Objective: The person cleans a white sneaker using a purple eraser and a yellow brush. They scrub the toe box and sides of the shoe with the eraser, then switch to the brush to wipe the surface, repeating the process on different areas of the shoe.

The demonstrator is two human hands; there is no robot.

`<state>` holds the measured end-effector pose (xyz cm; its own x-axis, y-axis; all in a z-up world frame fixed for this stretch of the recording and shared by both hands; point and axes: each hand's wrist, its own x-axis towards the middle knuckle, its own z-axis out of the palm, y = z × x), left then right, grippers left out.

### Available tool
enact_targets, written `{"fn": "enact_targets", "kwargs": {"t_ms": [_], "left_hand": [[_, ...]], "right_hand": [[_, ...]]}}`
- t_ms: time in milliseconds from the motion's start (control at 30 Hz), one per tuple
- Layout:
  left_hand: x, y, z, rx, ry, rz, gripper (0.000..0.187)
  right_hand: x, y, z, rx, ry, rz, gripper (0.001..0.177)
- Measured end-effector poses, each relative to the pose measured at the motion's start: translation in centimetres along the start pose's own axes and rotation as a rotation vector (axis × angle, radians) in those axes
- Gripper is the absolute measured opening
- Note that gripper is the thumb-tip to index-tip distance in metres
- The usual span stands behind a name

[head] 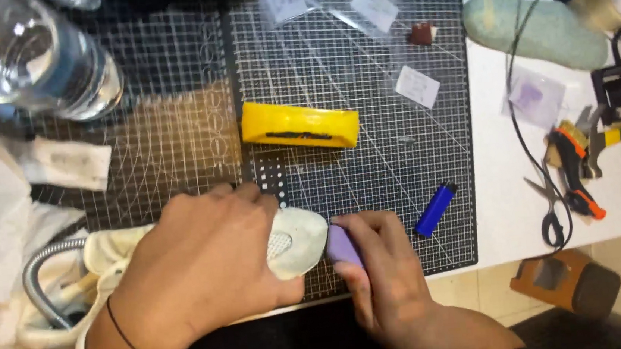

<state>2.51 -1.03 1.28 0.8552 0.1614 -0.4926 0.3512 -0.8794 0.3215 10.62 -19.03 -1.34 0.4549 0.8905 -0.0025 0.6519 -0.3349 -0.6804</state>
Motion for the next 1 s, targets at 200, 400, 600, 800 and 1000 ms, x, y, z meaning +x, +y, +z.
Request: {"fn": "enact_targets", "kwargs": {"t_ms": [200,400,600,800,1000], "left_hand": [[-0.2,0.0,0.1,-0.016,-0.030,-0.019,0.057],[-0.2,-0.3,0.6,-0.010,0.059,0.037,0.058],[-0.1,-0.2,0.2,-0.001,-0.015,0.011,0.054],[-0.1,-0.5,0.5,-0.007,0.013,0.047,0.057],[-0.2,-0.4,0.7,-0.011,0.036,0.061,0.060]], "right_hand": [[1.3,-0.1,-1.2,0.004,-0.155,-0.107,0.042],[2.8,0.0,-1.5,-0.049,-0.207,-0.040,0.037],[3.6,0.8,-0.8,-0.070,-0.143,-0.045,0.041],[2.0,0.1,-0.9,-0.119,-0.127,-0.065,0.031],[0.9,-0.8,-1.3,-0.167,-0.092,-0.241,0.037]]}}
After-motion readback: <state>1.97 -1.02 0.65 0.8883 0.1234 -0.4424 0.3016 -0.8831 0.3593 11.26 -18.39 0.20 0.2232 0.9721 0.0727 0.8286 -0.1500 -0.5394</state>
